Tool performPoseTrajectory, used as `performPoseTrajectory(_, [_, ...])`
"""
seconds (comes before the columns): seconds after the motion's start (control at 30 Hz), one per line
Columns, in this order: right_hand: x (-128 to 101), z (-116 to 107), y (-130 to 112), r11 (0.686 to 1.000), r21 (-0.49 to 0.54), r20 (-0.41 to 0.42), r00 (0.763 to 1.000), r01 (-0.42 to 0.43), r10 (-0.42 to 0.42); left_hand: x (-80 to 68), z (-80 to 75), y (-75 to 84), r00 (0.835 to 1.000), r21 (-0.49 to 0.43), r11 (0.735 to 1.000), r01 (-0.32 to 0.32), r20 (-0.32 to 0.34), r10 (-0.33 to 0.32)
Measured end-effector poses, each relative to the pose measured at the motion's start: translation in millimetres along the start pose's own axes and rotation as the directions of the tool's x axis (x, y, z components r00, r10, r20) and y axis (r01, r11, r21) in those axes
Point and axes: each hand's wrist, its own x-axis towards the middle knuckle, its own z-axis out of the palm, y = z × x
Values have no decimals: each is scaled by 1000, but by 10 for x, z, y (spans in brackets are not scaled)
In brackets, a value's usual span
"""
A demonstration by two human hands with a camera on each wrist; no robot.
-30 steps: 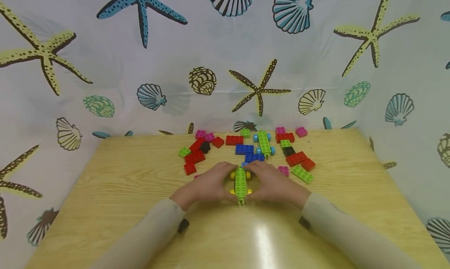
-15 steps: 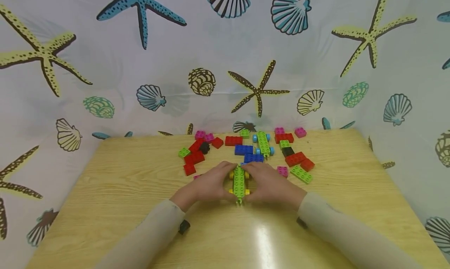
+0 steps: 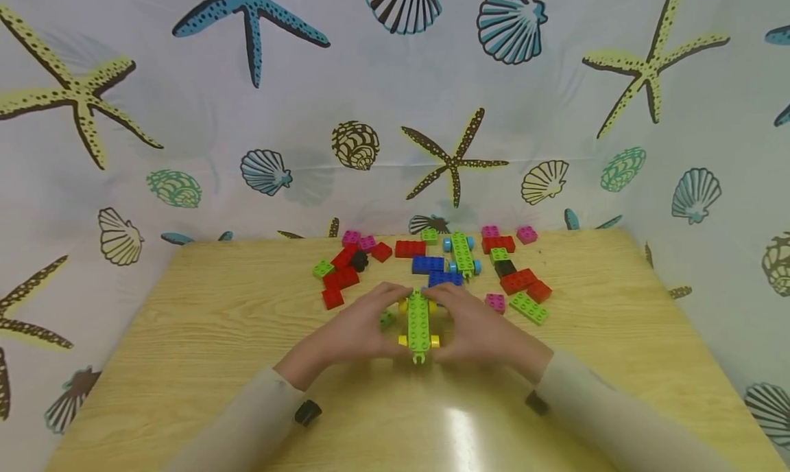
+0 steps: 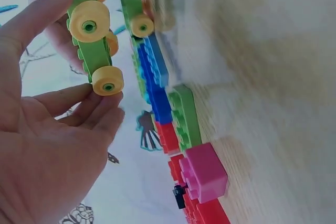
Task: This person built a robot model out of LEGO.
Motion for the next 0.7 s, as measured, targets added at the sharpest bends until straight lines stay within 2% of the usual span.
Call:
performPoseTrajectory(0.13, [-141, 46, -64, 997, 81, 34, 999, -14, 11, -183, 74, 39, 1000, -42, 999, 16, -15, -17])
performPoseTrajectory(0.33, [-336, 191, -136, 996, 91, 72, 997, -19, 12, -390, 250, 69, 1000, -64, 998, 23, 8, -23])
performPoseTrajectory(0.5, [-456, 283, -175, 997, 62, 95, 995, -35, 29, -466, 359, 105, 999, -50, 999, 20, 49, -18])
performPoseTrajectory(0.7, [-515, 344, -175, 998, 45, 102, 994, -33, 29, -465, 445, 92, 996, -40, 998, 42, 83, -38])
